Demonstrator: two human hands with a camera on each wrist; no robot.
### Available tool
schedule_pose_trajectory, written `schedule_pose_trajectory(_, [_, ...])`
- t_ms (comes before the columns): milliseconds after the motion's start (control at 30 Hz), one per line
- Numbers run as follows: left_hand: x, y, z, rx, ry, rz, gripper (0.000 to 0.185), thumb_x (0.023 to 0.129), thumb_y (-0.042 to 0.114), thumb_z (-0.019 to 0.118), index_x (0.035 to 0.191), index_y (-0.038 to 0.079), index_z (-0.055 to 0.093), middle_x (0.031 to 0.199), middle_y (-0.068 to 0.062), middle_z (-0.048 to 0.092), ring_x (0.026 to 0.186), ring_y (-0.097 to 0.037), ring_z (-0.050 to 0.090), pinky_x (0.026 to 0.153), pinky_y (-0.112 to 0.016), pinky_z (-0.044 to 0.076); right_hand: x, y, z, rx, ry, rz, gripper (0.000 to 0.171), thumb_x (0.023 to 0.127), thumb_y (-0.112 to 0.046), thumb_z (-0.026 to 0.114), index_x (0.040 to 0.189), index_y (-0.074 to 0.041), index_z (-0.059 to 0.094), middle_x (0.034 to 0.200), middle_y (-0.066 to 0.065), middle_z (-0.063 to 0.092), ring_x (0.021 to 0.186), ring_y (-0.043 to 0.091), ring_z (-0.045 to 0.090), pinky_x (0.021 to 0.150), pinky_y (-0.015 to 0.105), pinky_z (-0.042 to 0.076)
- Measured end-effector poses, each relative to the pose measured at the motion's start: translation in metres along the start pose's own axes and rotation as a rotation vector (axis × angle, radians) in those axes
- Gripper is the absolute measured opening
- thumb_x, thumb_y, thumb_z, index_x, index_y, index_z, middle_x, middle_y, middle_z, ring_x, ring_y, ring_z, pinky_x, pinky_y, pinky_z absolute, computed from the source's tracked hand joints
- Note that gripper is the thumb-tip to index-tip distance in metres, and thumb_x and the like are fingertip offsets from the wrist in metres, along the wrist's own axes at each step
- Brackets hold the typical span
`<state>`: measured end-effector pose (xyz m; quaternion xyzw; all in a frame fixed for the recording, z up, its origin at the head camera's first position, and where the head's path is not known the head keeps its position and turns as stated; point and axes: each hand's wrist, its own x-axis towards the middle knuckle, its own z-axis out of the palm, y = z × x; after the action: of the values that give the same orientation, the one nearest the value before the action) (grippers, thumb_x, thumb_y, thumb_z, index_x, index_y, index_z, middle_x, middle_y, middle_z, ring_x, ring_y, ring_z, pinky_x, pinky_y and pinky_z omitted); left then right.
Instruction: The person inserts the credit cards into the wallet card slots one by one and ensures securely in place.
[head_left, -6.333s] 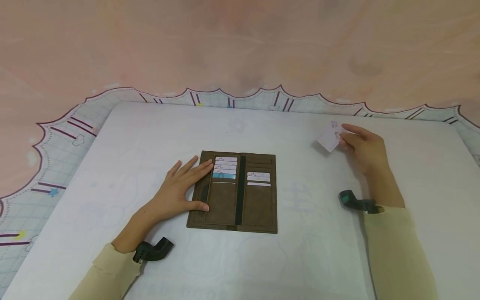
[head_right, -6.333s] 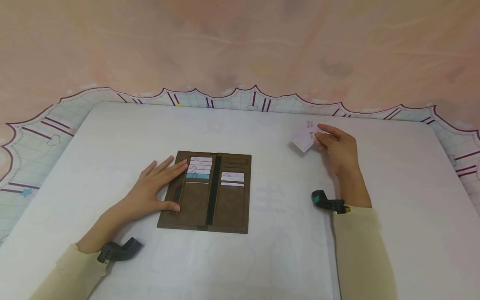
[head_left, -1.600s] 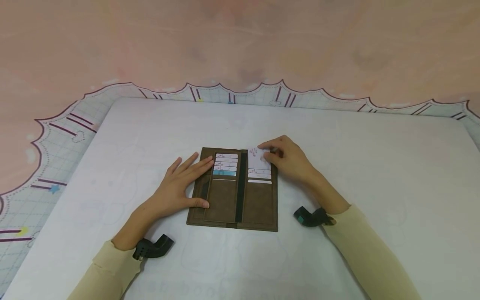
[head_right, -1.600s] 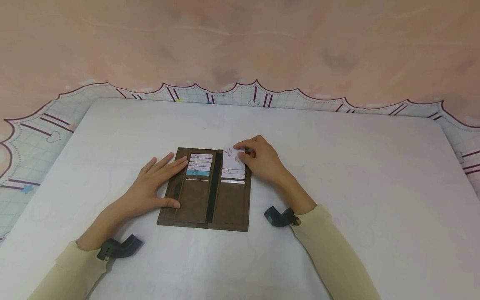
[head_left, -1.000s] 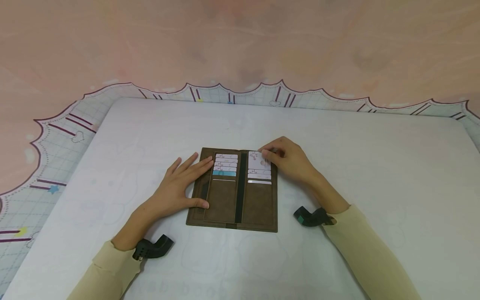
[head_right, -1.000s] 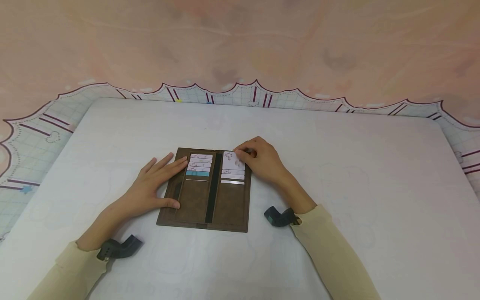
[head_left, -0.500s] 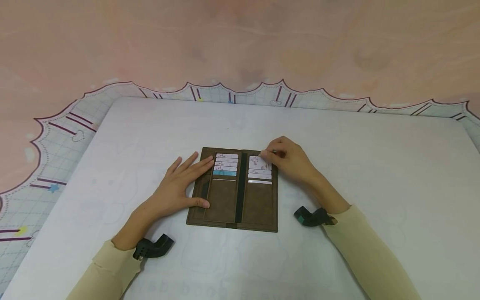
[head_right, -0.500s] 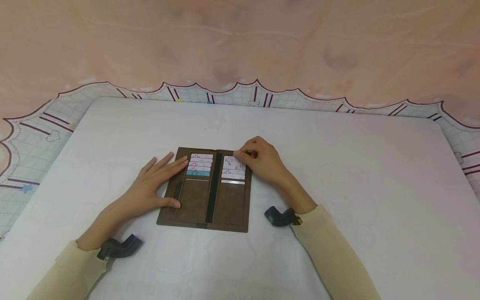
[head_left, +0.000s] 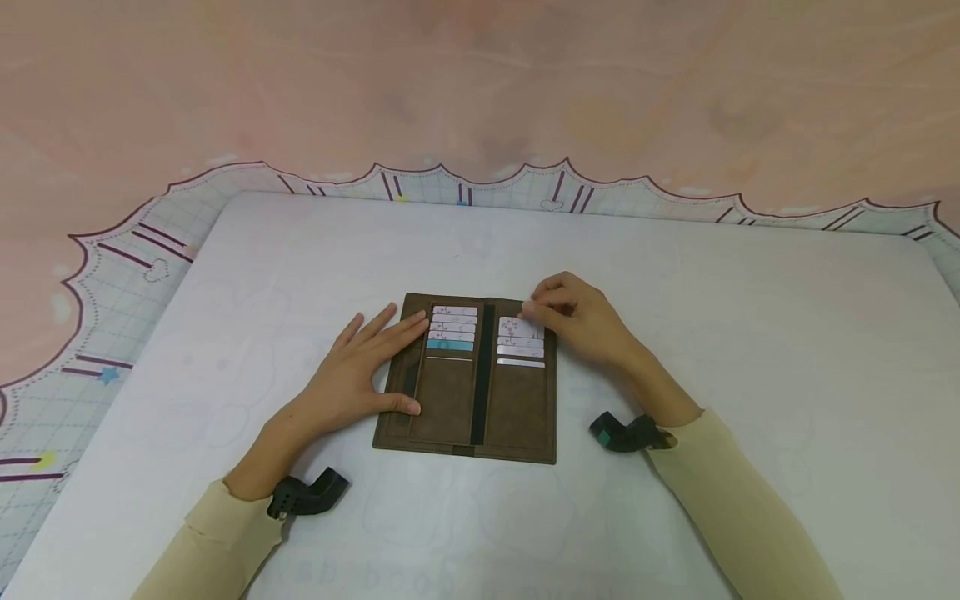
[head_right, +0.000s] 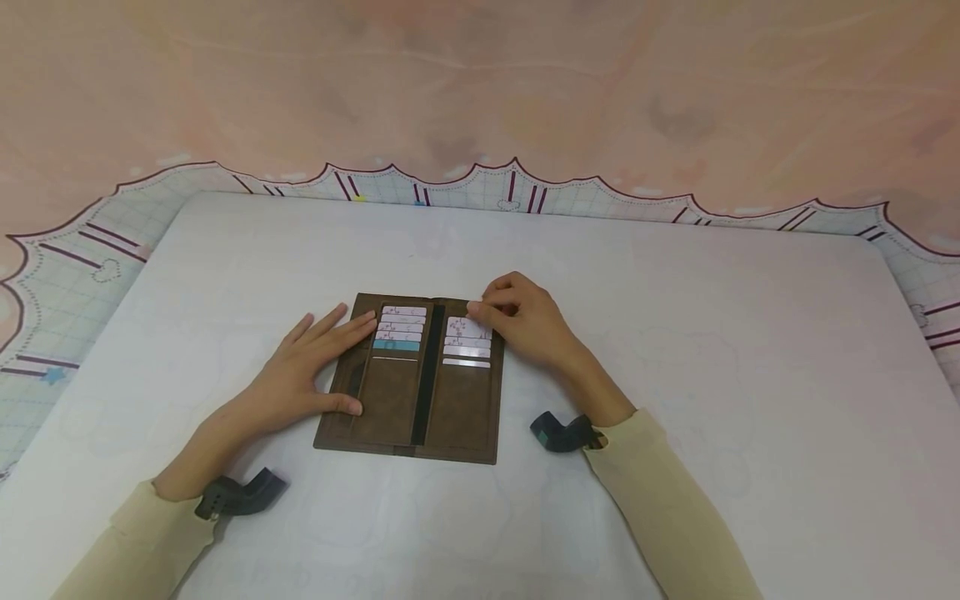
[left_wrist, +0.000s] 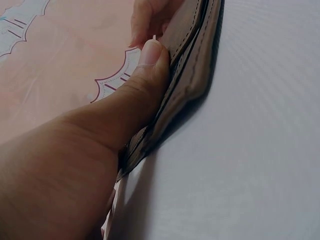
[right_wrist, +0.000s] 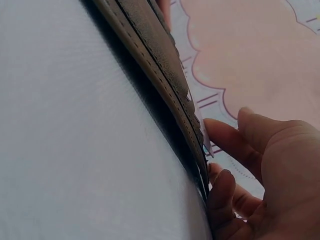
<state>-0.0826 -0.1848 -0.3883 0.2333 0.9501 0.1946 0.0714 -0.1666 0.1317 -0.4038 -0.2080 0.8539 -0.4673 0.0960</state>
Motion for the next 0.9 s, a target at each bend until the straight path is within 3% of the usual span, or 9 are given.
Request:
schedule_pose_trajectory(600, [0.0001, 0.0012, -0.0007, 0.000, -0.009, -0.019, 0.102, 0.070, 0.062, 0.072, 0.152, 0.020, 0.029, 0.156, 0.002, 0.025, 0.145, -0.026, 0.006, 0.114, -0.051, -0.002, -0.0013, 0.0016, -0.0035, 0.038, -0.064, -0.020, 0.022, 0.093, -0.034, 0.063, 0.089, -0.018, 0.078, 0.116, -0.003, 0.053, 0.110, 0.016, 0.047, 0.096, 0.041, 0.035])
schedule_pose_trajectory(900, [-0.0002, 0.0020, -0.0011, 0.004, -0.014, -0.030, 0.101, 0.070, 0.061, 0.073, 0.152, 0.021, 0.030, 0.156, 0.002, 0.026, 0.145, -0.026, 0.006, 0.114, -0.051, -0.001, -0.0011, 0.0027, -0.0039, 0.032, -0.075, -0.100, 0.018, 0.093, -0.027, 0.064, 0.086, -0.017, 0.078, 0.116, -0.002, 0.053, 0.110, 0.015, 0.047, 0.093, 0.039, 0.037])
